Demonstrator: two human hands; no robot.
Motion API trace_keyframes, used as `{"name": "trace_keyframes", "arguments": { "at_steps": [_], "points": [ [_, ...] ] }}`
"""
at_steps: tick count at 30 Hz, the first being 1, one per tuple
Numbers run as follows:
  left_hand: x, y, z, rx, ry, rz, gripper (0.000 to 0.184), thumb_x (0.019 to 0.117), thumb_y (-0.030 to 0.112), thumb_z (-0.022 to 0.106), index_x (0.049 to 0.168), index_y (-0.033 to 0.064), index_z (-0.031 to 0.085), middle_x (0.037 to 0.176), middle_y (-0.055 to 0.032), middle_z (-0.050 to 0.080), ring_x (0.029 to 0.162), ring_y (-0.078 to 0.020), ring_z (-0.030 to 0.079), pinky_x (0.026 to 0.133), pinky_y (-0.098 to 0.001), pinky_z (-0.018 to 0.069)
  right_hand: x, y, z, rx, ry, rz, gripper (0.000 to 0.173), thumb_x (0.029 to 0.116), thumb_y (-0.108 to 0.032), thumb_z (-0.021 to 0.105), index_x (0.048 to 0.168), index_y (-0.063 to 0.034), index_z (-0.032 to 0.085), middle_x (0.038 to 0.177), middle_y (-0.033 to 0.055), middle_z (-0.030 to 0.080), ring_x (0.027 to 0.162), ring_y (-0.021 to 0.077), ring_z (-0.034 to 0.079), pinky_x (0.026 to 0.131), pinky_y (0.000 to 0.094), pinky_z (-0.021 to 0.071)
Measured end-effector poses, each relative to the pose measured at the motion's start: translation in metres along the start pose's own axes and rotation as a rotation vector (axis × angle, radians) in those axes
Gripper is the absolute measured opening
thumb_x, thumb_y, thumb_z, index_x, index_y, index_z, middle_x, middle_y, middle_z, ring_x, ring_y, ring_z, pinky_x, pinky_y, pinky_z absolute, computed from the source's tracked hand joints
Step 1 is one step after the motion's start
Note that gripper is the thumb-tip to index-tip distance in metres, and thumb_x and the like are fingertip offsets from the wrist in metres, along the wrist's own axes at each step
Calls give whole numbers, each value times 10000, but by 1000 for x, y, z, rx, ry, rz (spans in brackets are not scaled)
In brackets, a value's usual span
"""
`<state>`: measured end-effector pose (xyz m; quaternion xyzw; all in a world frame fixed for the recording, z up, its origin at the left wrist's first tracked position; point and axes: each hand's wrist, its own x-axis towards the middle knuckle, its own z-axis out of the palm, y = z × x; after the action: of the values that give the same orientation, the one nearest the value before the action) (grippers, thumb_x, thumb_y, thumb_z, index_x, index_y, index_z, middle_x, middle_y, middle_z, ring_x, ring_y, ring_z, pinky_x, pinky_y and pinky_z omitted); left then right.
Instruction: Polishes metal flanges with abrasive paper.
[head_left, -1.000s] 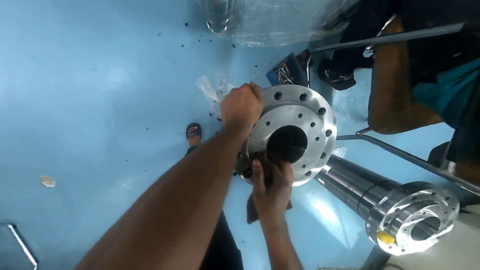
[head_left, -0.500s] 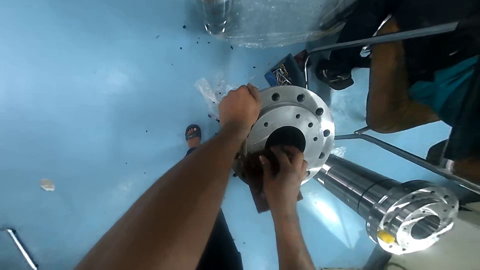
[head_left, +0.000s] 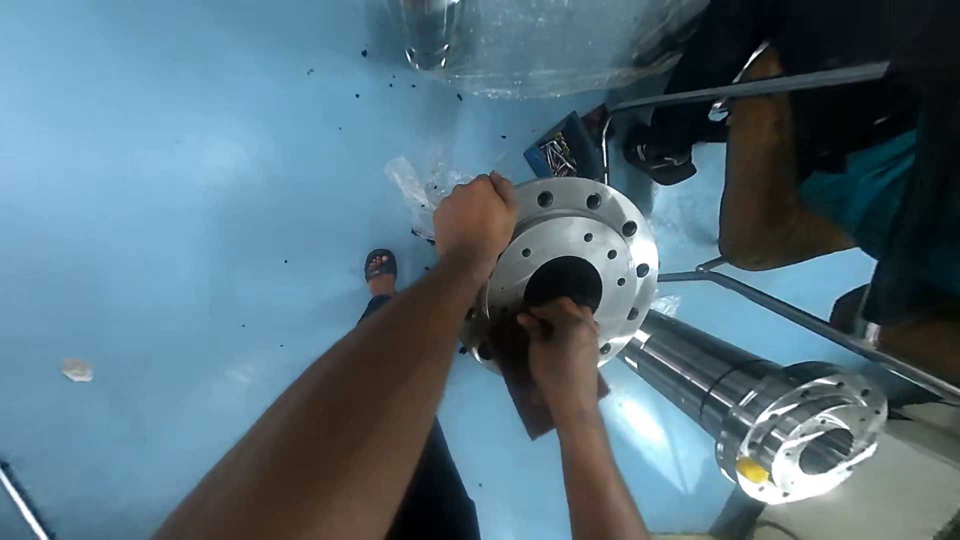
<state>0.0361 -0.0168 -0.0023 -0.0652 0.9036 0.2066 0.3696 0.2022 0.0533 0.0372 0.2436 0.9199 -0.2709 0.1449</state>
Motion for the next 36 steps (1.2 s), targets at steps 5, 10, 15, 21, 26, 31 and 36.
{"name": "trace_keyframes", "arguments": {
  "at_steps": [5, 10, 15, 21, 26, 31, 36],
  "points": [
    [0, 1, -1, -5, 5, 8, 543, 1130, 358, 256, 984, 49, 678, 966, -166, 723, 984, -336, 722, 766, -531, 550, 12, -13, 5, 9, 32, 35, 175, 979, -155, 689, 940, 3, 755, 957, 181, 696, 973, 379, 652, 855, 560, 510],
    [-1, 0, -1, -3, -5, -3, 543, 1133, 360, 258, 979, 53, 678, 970, -164, 721, 989, -331, 720, 767, -522, 550, -5, 2, -1, -122, -3, -77, 98, 897, -97, 771, 870, -4, 755, 900, 167, 692, 912, 383, 652, 817, 558, 507],
    [-2, -1, 0, -4, -2, 9, 545, 1131, 359, 257, 989, 48, 681, 981, -168, 724, 995, -336, 722, 770, -528, 551, 17, -18, -3, -59, 8, 6, 142, 923, -141, 760, 900, -2, 741, 932, 175, 692, 947, 378, 653, 851, 562, 501],
    [1, -2, -1, -29, -18, 4, 539, 1130, 360, 261, 993, 58, 687, 982, -168, 724, 998, -338, 719, 781, -540, 551, -12, -8, 8, -40, 47, 68, 185, 876, -95, 794, 996, 18, 711, 945, 196, 665, 952, 405, 639, 841, 564, 513],
    [-1, -3, -1, -20, -16, 12, 540, 1130, 360, 261, 978, 54, 678, 961, -158, 722, 978, -328, 723, 760, -527, 550, 13, -29, 8, -47, 99, 54, 97, 902, -60, 749, 902, 8, 680, 914, 176, 664, 934, 381, 638, 807, 560, 486],
    [0, -2, -2, -10, -22, 14, 537, 1132, 361, 261, 985, 59, 680, 964, -160, 721, 980, -330, 721, 765, -527, 553, -17, -13, 22, -84, 226, 55, 95, 884, -66, 745, 834, -11, 685, 872, 162, 621, 893, 376, 617, 796, 536, 488],
    [-2, -3, -1, -16, -11, 16, 536, 1132, 351, 264, 982, 48, 680, 968, -168, 721, 985, -337, 720, 768, -527, 550, -1, -22, 11, -60, 185, 53, 90, 879, -38, 747, 832, 10, 687, 908, 180, 626, 914, 382, 619, 809, 548, 497]
  ]
}}
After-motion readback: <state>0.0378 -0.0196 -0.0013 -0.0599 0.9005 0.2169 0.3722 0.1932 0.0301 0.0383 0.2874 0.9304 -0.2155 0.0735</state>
